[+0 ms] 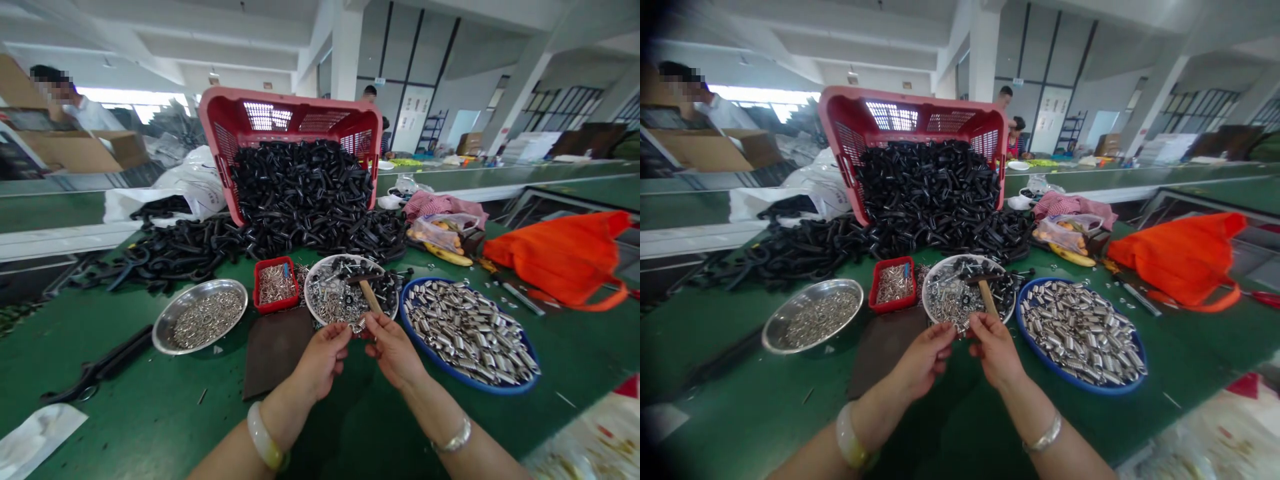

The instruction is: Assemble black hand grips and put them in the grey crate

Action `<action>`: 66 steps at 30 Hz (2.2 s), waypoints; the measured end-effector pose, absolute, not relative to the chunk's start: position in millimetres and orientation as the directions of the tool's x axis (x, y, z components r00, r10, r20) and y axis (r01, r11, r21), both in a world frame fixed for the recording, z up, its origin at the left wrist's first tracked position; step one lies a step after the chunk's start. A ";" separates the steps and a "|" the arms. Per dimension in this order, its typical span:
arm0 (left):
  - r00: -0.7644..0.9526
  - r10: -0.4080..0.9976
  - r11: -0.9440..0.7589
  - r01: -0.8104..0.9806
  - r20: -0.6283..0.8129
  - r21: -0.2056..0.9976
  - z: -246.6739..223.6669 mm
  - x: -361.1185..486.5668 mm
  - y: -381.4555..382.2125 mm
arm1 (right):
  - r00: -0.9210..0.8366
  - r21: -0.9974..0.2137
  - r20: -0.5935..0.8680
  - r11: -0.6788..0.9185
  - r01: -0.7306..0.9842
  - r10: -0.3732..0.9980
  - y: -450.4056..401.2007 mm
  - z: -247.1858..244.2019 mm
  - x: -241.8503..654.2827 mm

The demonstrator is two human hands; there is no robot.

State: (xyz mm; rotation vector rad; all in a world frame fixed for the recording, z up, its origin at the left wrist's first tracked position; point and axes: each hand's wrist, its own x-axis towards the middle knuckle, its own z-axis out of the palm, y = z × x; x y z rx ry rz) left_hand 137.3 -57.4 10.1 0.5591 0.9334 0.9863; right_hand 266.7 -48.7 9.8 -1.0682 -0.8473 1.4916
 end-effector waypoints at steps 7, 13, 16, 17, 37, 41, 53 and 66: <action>0.166 0.854 0.454 -0.704 -0.494 0.547 -11.6 146.0 -66.9 | 0.140 -0.994 0.110 0.112 -0.011 0.984 -51.2 -5.8 240.7; 0.122 0.924 0.361 -0.593 -0.364 0.719 -17.2 141.8 -66.8 | -0.039 -0.938 0.261 0.263 0.224 0.965 -39.1 10.1 239.3; 0.118 0.946 0.321 -0.447 -0.301 0.835 -15.3 134.2 -61.5 | -0.006 -0.973 0.195 0.195 0.124 0.981 -31.7 13.4 246.4; 0.127 0.945 0.326 -0.427 -0.301 0.844 -14.6 131.8 -59.2 | -0.012 -0.977 0.187 0.187 0.099 0.982 -31.2 14.2 247.9; 0.167 0.868 0.440 -0.695 -0.468 0.568 2.4 135.1 -60.0 | 0.042 -0.839 -0.135 -0.091 -0.537 0.990 -39.4 12.0 224.4; 0.173 0.858 0.433 -0.749 -0.483 0.501 -1.5 137.1 -62.1 | 0.083 -0.838 -0.163 -0.094 -0.538 0.983 -38.2 1.9 220.8; 0.153 0.875 0.358 -0.843 -0.460 0.401 -7.4 137.3 -54.0 | 0.125 -0.991 0.097 0.108 -0.080 0.987 -23.1 -7.6 221.0; 0.004 0.965 -0.170 0.770 0.262 0.615 12.4 14.1 43.3 | 0.027 -0.912 0.317 0.297 0.285 0.948 -38.2 -8.8 231.2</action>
